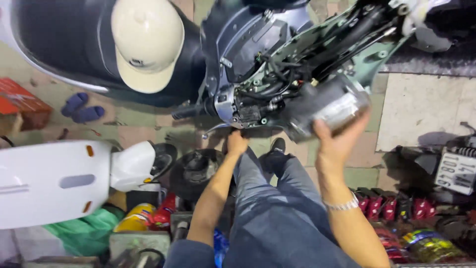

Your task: Disassembling a scooter's front headlight assembly and applying glue to internal components.

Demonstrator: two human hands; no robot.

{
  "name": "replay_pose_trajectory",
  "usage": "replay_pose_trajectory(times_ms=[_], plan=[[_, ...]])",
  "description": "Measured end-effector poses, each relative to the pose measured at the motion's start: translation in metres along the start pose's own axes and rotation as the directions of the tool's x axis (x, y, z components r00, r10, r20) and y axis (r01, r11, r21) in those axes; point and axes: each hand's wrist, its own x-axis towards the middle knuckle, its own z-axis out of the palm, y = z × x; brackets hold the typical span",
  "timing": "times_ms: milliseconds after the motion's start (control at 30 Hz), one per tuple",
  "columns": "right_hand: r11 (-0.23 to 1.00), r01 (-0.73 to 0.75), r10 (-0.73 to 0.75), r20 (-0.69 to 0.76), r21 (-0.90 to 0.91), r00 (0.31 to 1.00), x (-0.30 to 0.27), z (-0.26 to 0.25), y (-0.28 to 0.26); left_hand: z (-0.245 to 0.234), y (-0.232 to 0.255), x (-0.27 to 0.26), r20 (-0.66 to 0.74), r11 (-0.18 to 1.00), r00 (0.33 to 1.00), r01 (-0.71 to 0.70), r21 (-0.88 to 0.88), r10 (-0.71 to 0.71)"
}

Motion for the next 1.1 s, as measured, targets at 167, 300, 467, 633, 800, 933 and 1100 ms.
replay_pose_trajectory(times_ms=[167, 300, 467, 633, 800, 933, 1100], plan=[[0.960, -0.110, 0.121, 0.026, -0.259, 0.992, 0.029, 0.030, -0.048, -0.055, 0.075, -0.068, 0.318, 0.993, 0.946, -0.091, 0.080, 0.061], [0.932, -0.039, 0.053, 0.028, -0.360, 0.998, 0.057, 0.036, -0.059, -0.072, 0.099, -0.082, 0.426, 0.974, 0.883, -0.225, 0.015, 0.197], [0.784, 0.490, -0.562, -0.103, -0.381, 0.821, 0.068, 0.044, -0.060, -0.099, 0.130, -0.084, 0.413, 0.971, 0.880, -0.234, -0.051, 0.234], [0.696, 0.658, -0.645, 0.152, -0.287, 0.749, 0.028, 0.017, -0.048, -0.140, 0.163, -0.087, 0.463, 0.991, 0.876, -0.121, -0.055, 0.133], [0.810, 0.492, -0.408, 0.295, -0.320, 0.864, -0.012, -0.004, -0.006, -0.127, 0.150, -0.093, 0.444, 0.994, 0.894, -0.019, -0.103, 0.063], [0.806, 0.544, -0.506, 0.204, -0.235, 0.838, -0.062, -0.029, 0.021, -0.075, 0.109, -0.099, 0.310, 0.978, 0.949, 0.015, -0.210, 0.052], [0.877, 0.127, 0.286, 0.716, -0.463, 0.636, -0.119, -0.031, 0.091, -0.035, 0.114, -0.118, 0.105, 0.586, 0.975, 0.201, -0.785, -0.194]])
